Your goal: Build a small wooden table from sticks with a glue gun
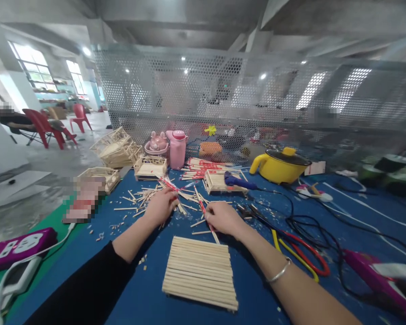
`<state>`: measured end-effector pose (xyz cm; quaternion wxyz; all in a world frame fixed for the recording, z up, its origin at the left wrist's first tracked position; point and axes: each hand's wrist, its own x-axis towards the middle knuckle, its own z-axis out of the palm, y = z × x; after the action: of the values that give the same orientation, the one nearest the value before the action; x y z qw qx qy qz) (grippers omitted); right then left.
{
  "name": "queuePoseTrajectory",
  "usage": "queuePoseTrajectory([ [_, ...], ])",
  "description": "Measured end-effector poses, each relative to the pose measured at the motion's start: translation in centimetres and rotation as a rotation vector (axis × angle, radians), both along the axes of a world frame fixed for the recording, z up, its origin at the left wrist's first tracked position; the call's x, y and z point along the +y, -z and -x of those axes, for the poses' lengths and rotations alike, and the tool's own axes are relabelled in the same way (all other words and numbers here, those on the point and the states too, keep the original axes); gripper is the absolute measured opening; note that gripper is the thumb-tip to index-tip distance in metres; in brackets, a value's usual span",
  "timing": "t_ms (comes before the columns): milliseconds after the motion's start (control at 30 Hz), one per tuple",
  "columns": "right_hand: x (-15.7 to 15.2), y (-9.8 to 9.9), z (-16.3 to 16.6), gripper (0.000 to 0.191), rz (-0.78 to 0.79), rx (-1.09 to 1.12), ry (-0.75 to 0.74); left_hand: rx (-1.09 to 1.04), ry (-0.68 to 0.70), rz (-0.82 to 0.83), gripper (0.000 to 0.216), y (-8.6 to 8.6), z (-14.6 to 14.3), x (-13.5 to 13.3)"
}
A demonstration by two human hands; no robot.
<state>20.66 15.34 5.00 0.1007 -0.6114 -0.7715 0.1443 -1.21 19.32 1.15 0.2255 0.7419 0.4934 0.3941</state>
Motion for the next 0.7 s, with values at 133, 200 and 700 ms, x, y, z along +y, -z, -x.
queuePoseTrajectory([
  [133,-0.5,-0.4,0.0,0.026,-0.035,0.189,-0.095,-0.291,-0.031,0.098,0.043,-0.8,-1.7,-1.2],
  [200,-0.6,-0.4,0.3,0.027,-0.052,0.342,-0.182,-0.429,0.041,0.189,0.053,-1.3,-2.7,-1.8],
  [700,-1.7,0.3,0.6,0.048,0.043,0.532,-0.254,-0.635,0.235,0.273,0.056,-2.5,-5.7,-4.2],
])
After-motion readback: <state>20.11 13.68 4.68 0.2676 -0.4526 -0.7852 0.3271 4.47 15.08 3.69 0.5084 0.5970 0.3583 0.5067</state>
